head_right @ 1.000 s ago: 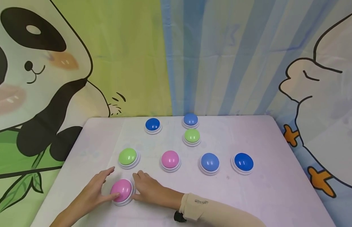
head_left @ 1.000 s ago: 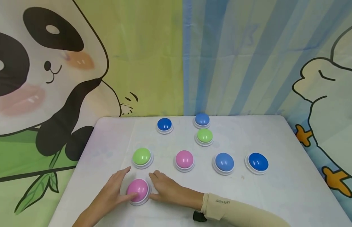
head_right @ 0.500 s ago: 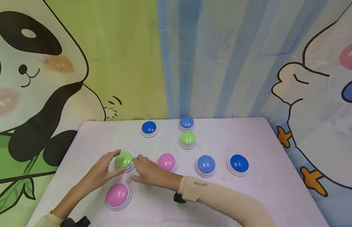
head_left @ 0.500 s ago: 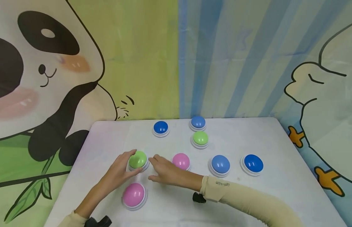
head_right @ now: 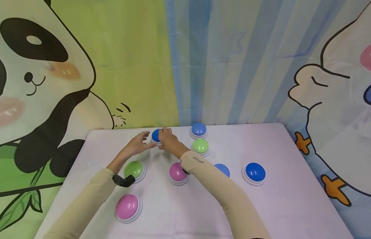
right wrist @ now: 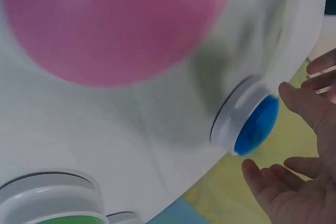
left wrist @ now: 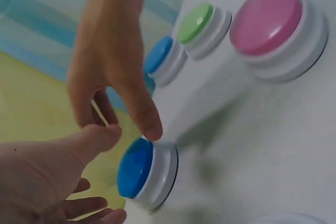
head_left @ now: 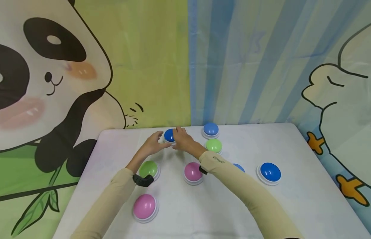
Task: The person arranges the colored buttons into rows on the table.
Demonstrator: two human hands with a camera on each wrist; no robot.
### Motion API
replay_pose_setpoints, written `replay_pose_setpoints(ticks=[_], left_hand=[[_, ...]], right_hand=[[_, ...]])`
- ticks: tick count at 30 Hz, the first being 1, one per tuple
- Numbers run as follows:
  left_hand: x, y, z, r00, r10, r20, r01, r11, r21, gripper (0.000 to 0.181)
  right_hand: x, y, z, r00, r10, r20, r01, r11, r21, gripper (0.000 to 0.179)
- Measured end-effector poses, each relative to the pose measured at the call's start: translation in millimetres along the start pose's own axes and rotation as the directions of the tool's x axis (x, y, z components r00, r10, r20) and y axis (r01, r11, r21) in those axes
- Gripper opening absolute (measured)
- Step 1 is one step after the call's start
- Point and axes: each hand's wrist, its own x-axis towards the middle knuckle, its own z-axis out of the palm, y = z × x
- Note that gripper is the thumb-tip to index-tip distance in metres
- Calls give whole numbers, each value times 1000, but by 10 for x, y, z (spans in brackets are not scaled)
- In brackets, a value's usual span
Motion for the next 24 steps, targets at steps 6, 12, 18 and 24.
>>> replay_pose_setpoints(ticks=[6,12,18,24], left_hand=[[341,-31,52,995,-101,-3,101,993,67,91],[485,-128,136,994,-87,62,84,996,39,86],[526,-147,251,1000,-12,0,12,997,75,72],[532,-91,280,999,-19,-37,23,996,91,68]], right_hand=[[280,68,93,996,73,54,-76,996,46,89],[370,167,249,991,121,58,-127,985,117,77],[396,197,289,995,99,24,-101,984,149,76],[374,185,237,995,103,13,-103,979,178,77]])
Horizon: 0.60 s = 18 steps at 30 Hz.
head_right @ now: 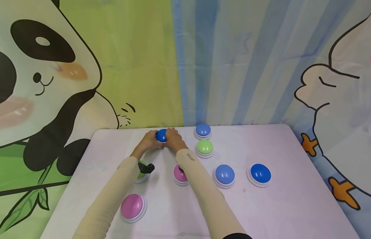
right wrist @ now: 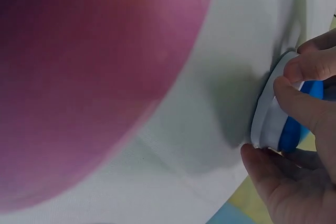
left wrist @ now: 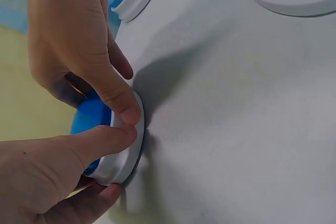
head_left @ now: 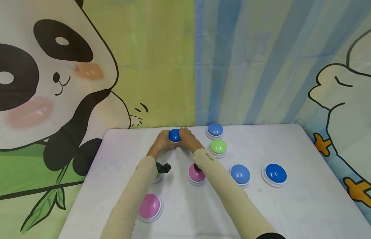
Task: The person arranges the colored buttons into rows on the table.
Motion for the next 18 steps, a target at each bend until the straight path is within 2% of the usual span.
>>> replay_pose_setpoints(ticks=[3,9,12,18], left_hand=[[12,60,-18,1000,7,-5,-6,1000,17,65],[151,310,51,995,92,-22,-92,996,8,55],[207,406,104,993,117,-26,-117,993,-9,50],[225,558,165,992,127,-7,-127,992,13,48]], right_hand=[[-4,13,-35,1000,1,-3,-1,1000,29,75],[3,242,-191,999,32,-27,-31,999,35,64],[-12,355,-256,999,48,-20,-47,998,35,65],[-151,498,-357,999,37,-1,-36,993,112,70]])
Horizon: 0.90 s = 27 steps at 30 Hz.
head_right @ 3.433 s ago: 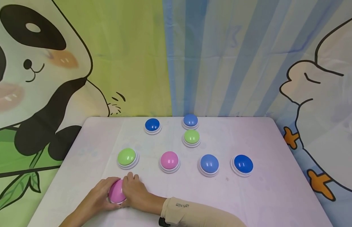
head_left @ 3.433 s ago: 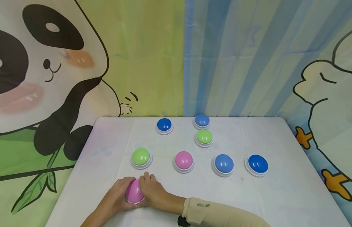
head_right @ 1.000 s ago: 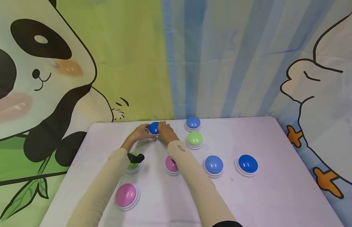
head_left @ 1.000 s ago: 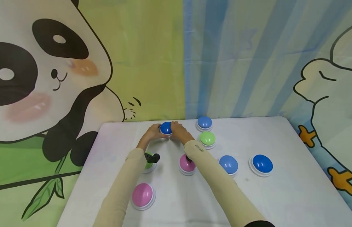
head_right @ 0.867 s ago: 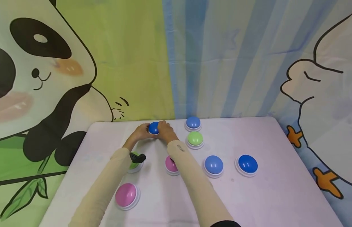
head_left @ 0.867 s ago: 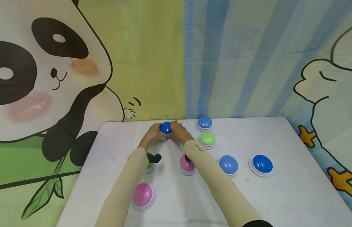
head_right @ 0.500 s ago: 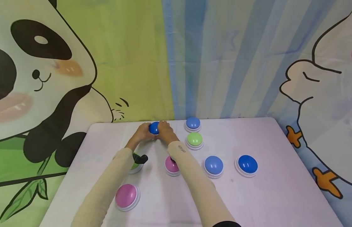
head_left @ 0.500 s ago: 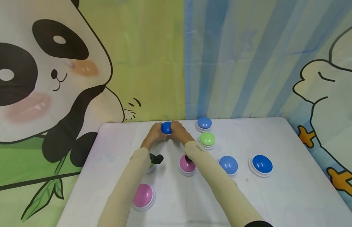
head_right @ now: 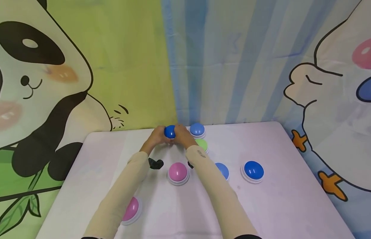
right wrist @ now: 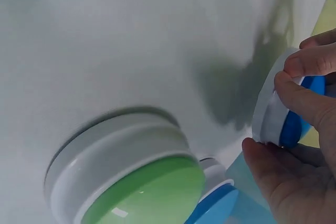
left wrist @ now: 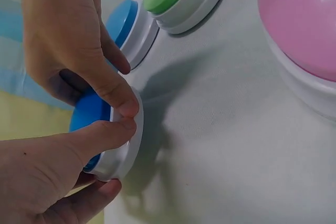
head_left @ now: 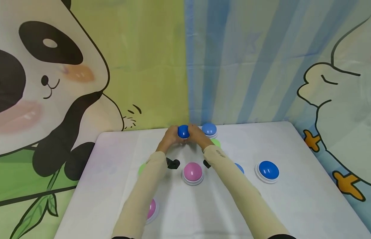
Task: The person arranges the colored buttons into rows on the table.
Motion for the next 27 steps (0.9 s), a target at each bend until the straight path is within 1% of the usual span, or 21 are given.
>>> replay_pose_setpoints(ticks=[3,6,8,11,13,16,19,21,27], left_hand=[[-52,26,-11,1000,-3,31,3,1000,-21,52],[-127,21,-30,998,12,54,-9,999,-48,59],[-189,7,-39,998,36,59,-34,999,-37,62],[-298,-9,-51,995,84,46,-85,996,13,63],[-372,1,-69,991,126,34,-127,991,51,63],[-496,65,-129,984,176,29,-178,981,77,62],[-621,140,-180,977,208,36,-210,975,69,65],[-712,181,-197,975,218,35,-220,974,51,68],[-992,287,-203,975,224,-15,-224,975,-5,74]], right_hand=[[-73,50,-1,999,-34,-18,34,999,25,73],[-148,103,12,995,-84,-46,85,996,21,76],[-205,133,25,991,-117,-59,119,992,38,76],[-310,167,40,986,-151,-72,156,985,68,75],[-391,173,32,981,-175,-88,182,980,83,73],[-546,143,-8,975,-190,-119,201,976,84,70],[-721,85,-54,973,-185,-140,197,978,75,69],[-837,57,-70,972,-184,-148,195,979,62,70],[-1152,11,-103,969,-208,-133,212,977,19,68]])
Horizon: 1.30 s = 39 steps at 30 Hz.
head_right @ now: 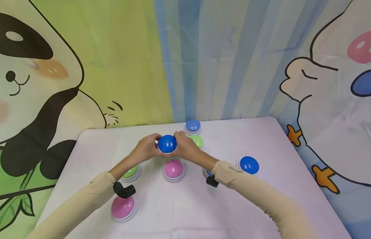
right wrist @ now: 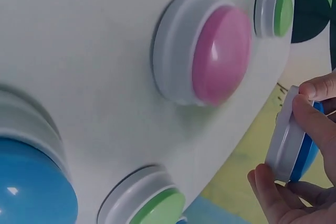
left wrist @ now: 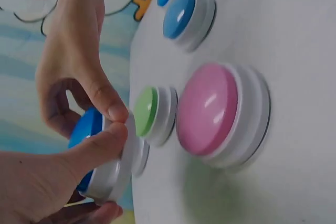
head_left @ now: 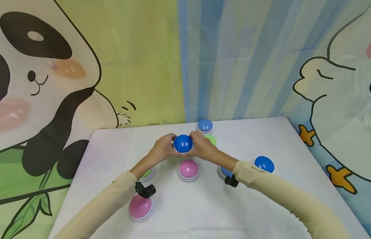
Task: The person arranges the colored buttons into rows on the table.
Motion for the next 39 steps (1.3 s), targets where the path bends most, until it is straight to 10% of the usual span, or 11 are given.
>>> replay_pose_setpoints(ticks=[8,22,39], left_hand=[[-341,300,-58,1000,-31,2,31,998,60,74],[-964,626,-6,985,100,143,-103,995,12,68],[-1164,608,171,974,101,201,-98,995,-23,70]], right_hand=[[-336,-176,-79,998,-56,14,56,998,6,65],[-1051,-365,11,990,-125,67,126,992,-10,76],[-1235,-351,165,981,-140,134,141,990,-1,81]])
